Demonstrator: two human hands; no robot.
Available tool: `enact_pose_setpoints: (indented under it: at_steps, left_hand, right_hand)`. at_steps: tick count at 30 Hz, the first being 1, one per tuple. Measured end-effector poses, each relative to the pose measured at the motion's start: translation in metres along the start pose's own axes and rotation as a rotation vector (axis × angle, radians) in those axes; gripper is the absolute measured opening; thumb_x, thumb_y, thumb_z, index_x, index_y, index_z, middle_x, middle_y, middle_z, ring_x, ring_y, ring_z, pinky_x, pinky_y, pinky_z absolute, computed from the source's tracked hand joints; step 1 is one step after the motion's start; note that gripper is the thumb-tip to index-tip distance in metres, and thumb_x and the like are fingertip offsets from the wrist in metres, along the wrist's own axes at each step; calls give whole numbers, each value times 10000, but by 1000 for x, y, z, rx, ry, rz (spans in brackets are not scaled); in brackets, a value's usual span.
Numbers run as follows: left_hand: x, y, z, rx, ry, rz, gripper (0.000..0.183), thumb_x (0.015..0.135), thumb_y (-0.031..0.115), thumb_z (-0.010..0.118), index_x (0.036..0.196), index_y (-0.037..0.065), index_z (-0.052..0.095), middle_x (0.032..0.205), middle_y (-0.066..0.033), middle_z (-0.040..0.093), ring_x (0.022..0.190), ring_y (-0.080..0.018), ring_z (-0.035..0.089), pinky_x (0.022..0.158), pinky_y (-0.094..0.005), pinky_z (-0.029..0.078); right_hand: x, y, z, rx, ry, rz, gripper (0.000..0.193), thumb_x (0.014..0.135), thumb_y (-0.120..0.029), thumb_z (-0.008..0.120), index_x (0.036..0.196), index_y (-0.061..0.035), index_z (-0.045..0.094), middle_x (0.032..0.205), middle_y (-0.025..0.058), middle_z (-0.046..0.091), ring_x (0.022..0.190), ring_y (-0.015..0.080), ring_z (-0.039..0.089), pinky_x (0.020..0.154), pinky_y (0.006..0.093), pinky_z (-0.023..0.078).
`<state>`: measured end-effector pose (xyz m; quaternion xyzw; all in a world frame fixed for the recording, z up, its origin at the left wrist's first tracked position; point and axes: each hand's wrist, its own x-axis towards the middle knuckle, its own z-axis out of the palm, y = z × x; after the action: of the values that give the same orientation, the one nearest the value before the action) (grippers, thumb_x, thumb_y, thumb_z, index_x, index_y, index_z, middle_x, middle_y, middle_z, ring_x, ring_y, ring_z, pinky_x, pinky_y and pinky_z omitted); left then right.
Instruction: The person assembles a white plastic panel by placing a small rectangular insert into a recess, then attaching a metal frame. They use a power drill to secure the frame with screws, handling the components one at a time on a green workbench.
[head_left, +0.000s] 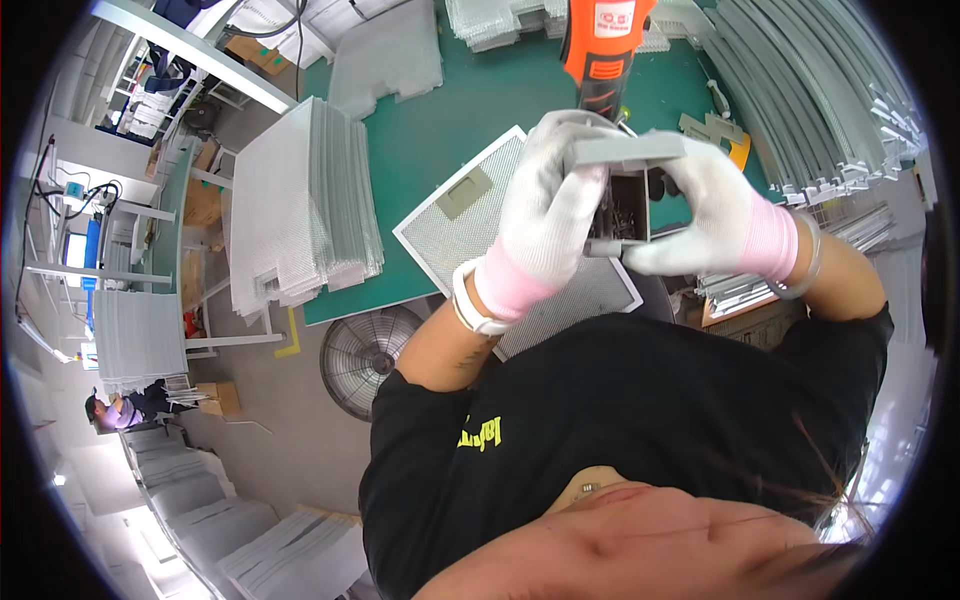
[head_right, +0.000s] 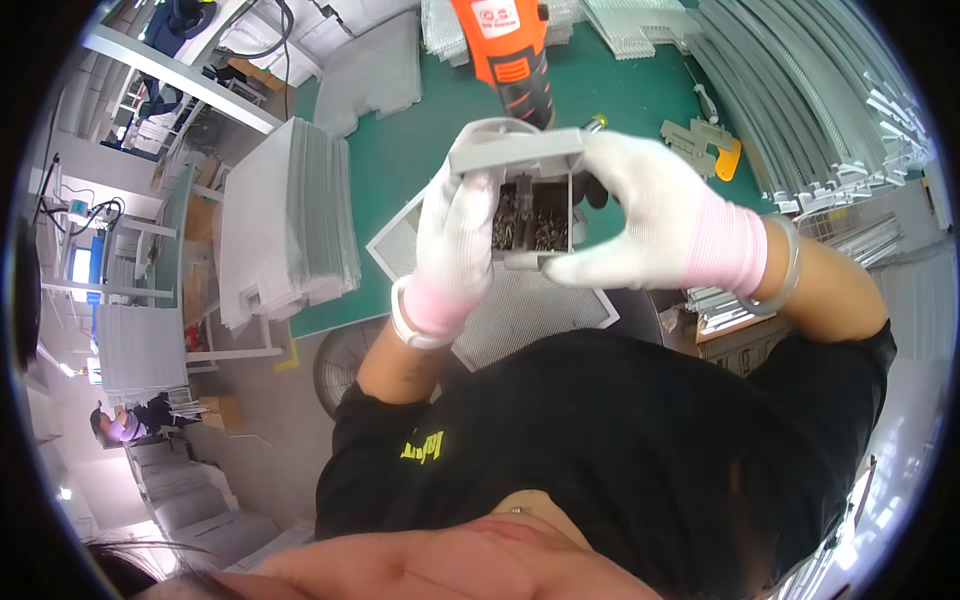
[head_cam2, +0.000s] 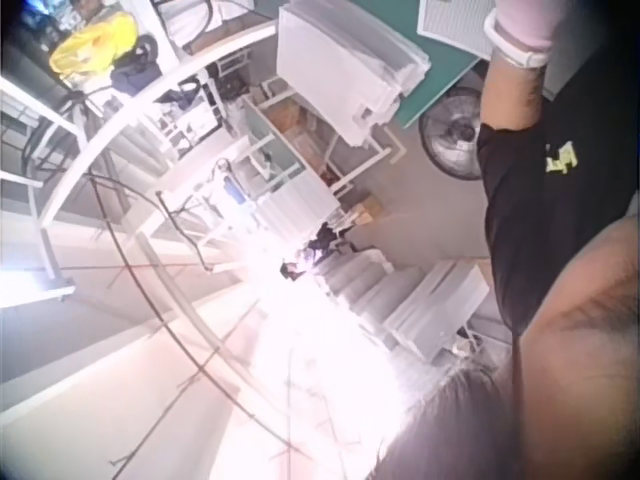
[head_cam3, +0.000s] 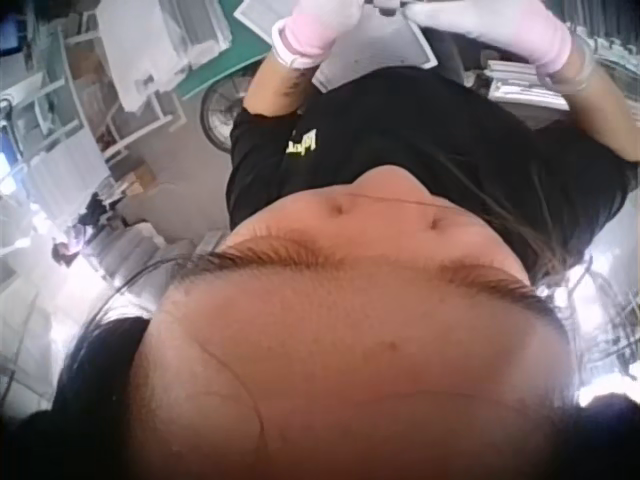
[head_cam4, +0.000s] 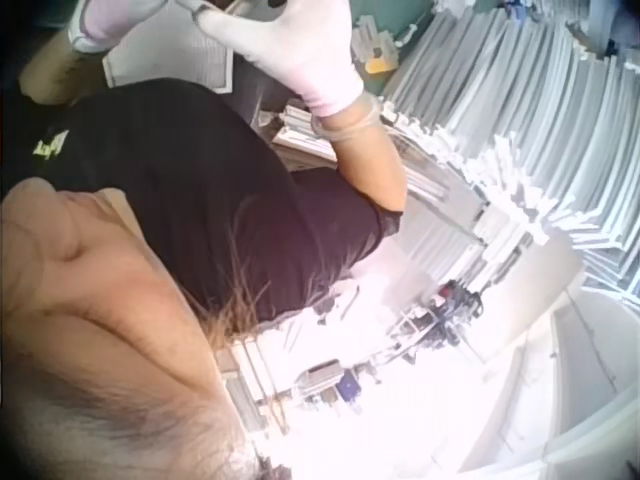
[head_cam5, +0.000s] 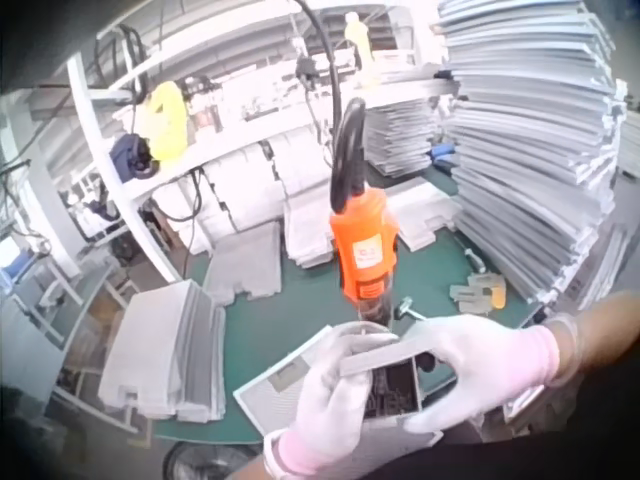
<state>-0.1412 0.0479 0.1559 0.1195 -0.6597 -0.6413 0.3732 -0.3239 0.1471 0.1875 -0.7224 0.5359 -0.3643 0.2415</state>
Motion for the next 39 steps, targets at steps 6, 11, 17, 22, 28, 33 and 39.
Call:
enact_pose_setpoints:
  at_steps: [6,11,17,22,28,33,39]
  left_hand:
    - [-1,0,-2,12,-25,8,232,937,116,565,1117,1,656,1198,-146,578,1174,-276,542,1060,-385,405]
    - [5,-6,-20,252,-188,280,407,1023,311,542,1264,-13,594,1274,-182,575,1182,-251,583,1017,-385,483]
    - [21,-11,-34,17,-352,511,296,1026,263,570,1206,29,591,1306,-262,573,1204,-316,598,961,-433,550]
    - [17,-17,-35,166,-386,638,381,823,99,631,1203,110,598,1361,-217,549,1270,-363,530,1102,-485,405]
    - [1,-39,-25,69,-202,547,389,830,90,640,1206,109,541,1516,-233,365,1286,-330,526,1085,-470,440]
    - [0,-38,-25,-88,-108,402,194,1012,257,536,1112,95,498,1425,-287,459,1267,-375,567,1005,-485,544]
    - [6,-43,-28,7,-73,424,202,967,225,565,1097,74,532,1398,-271,501,1278,-353,561,1068,-482,496]
  right_hand:
    - [4,0,1,17,31,-80,680,704,-247,848,1311,-20,643,927,114,673,850,221,632,798,341,520]
    - [-2,2,0,-14,24,-55,548,666,-292,875,1054,22,651,830,102,594,748,220,582,708,349,493]
    - [2,3,3,46,102,-58,590,632,-335,890,1030,24,642,847,115,582,749,226,568,685,350,478]
    - [0,4,-3,-47,95,-61,574,635,-333,893,1016,13,637,860,112,579,761,228,564,710,342,485]
    - [-2,20,4,20,101,-149,584,712,-286,866,1142,0,594,1048,140,606,988,267,609,891,376,497]
    - [-10,36,20,61,120,-107,450,796,-213,827,1124,4,609,999,124,634,930,223,627,855,366,511]
    - [-25,25,2,233,-133,82,219,937,-214,703,946,0,656,790,79,628,720,185,587,699,327,489]
